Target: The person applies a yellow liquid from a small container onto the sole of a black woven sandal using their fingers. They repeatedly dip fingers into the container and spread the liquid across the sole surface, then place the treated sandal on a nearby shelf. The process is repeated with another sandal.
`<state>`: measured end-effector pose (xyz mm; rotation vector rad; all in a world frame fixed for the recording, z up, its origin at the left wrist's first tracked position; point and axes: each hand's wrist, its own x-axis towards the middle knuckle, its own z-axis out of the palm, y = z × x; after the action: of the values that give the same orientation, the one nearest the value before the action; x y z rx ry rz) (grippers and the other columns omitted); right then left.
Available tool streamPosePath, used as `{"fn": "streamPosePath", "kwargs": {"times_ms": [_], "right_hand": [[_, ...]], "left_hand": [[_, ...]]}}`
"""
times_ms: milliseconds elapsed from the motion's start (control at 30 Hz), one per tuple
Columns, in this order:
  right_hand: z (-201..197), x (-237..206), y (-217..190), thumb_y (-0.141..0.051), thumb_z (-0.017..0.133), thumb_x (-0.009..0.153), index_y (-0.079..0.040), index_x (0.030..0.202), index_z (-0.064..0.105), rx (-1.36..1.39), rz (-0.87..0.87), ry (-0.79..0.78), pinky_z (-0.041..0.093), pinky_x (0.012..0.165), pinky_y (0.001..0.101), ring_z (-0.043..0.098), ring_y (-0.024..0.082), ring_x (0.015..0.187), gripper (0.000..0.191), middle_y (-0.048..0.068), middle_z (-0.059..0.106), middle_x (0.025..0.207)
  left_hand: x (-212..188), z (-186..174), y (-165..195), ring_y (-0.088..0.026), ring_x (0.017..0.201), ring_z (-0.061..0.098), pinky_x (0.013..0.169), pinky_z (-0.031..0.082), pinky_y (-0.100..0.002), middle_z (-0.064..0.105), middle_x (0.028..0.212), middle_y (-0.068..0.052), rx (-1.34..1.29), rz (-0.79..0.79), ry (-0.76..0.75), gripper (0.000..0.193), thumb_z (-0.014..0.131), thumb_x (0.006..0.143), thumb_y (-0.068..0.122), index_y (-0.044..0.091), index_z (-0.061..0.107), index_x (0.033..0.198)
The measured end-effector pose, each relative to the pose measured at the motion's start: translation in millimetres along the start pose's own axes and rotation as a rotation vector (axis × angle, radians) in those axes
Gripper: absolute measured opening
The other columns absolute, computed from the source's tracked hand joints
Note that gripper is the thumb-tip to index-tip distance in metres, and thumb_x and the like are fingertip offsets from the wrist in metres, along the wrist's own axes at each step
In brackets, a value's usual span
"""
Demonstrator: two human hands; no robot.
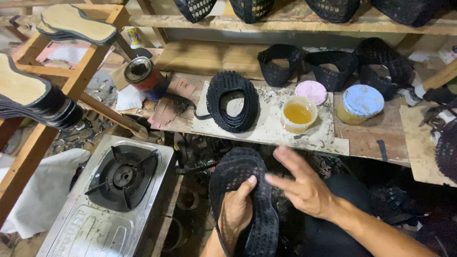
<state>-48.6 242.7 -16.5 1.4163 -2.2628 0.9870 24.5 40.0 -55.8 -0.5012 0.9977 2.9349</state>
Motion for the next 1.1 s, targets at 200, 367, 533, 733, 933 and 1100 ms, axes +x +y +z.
{"fn": "streamPosePath", "kwargs": {"times_ms": [200, 367, 533, 733, 933, 1100], "right_hand": [[4.6, -0.4, -17.9, 0.002, 0.072, 0.084, -0.007, 0.127, 0.067, 0.338, 0.283, 0.016, 0.052, 0.104, 0.0383, 0.064, 0.026, 0.125, 0.044, 0.018, 0.051, 0.146], [9.7, 10.4, -24.5, -0.004, 0.075, 0.078, -0.004, 0.141, 0.054, 0.452, 0.58, -0.141, 0.059, 0.07, 0.0266, 0.07, 0.01, 0.08, 0.066, 0.009, 0.06, 0.126], [-7.4, 25.6, 13.5, -0.006, 0.074, 0.082, -0.003, 0.14, 0.056, 0.567, 0.746, -0.073, 0.059, 0.07, 0.0263, 0.068, 0.011, 0.082, 0.061, 0.007, 0.062, 0.125], [-4.1, 8.3, 27.3, -0.01, 0.071, 0.087, -0.003, 0.141, 0.056, 0.584, 0.817, -0.028, 0.06, 0.083, 0.0261, 0.068, 0.011, 0.1, 0.057, 0.008, 0.07, 0.12], [24.9, -25.8, 3.7, -0.012, 0.073, 0.087, -0.008, 0.144, 0.053, 0.733, 0.973, -0.142, 0.061, 0.085, 0.0259, 0.068, 0.011, 0.098, 0.06, 0.006, 0.071, 0.115], [48.1, -47.9, 0.1, -0.003, 0.076, 0.083, -0.003, 0.143, 0.056, 0.936, 1.022, 0.07, 0.061, 0.07, 0.0286, 0.068, 0.014, 0.075, 0.063, 0.011, 0.073, 0.087]], "left_hand": [[10.6, -4.5, -2.2, -0.022, 0.106, 0.067, 0.097, 0.052, -0.039, 0.072, 0.116, -0.012, -0.076, 0.081, 0.175, 0.028, 0.065, 0.093, 0.012, -0.004, 0.069, 0.116], [14.0, -12.9, -12.9, -0.018, 0.094, 0.066, 0.086, 0.053, -0.034, 0.071, 0.102, -0.009, -0.01, -0.039, 0.034, 0.019, 0.065, 0.097, 0.013, -0.003, 0.069, 0.104], [12.9, -35.9, -14.9, -0.014, 0.073, 0.064, 0.068, 0.052, -0.03, 0.069, 0.08, -0.004, 0.036, -0.177, 0.055, 0.008, 0.064, 0.089, 0.007, 0.003, 0.066, 0.083], [20.8, -52.4, -10.6, -0.006, 0.055, 0.044, 0.047, 0.035, -0.026, 0.05, 0.067, 0.005, 0.133, 0.065, 0.075, 0.033, 0.076, 0.099, 0.01, 0.01, 0.054, 0.074], [18.3, -38.6, -1.7, -0.006, 0.06, 0.05, 0.055, 0.038, -0.024, 0.06, 0.072, 0.002, 0.211, 0.012, 0.211, 0.014, 0.069, 0.093, 0.014, 0.007, 0.066, 0.082], [19.5, -42.2, -4.0, -0.006, 0.056, 0.045, 0.052, 0.034, -0.024, 0.058, 0.069, 0.004, 0.173, 0.086, 0.208, 0.017, 0.07, 0.095, 0.014, 0.009, 0.063, 0.079]]}}
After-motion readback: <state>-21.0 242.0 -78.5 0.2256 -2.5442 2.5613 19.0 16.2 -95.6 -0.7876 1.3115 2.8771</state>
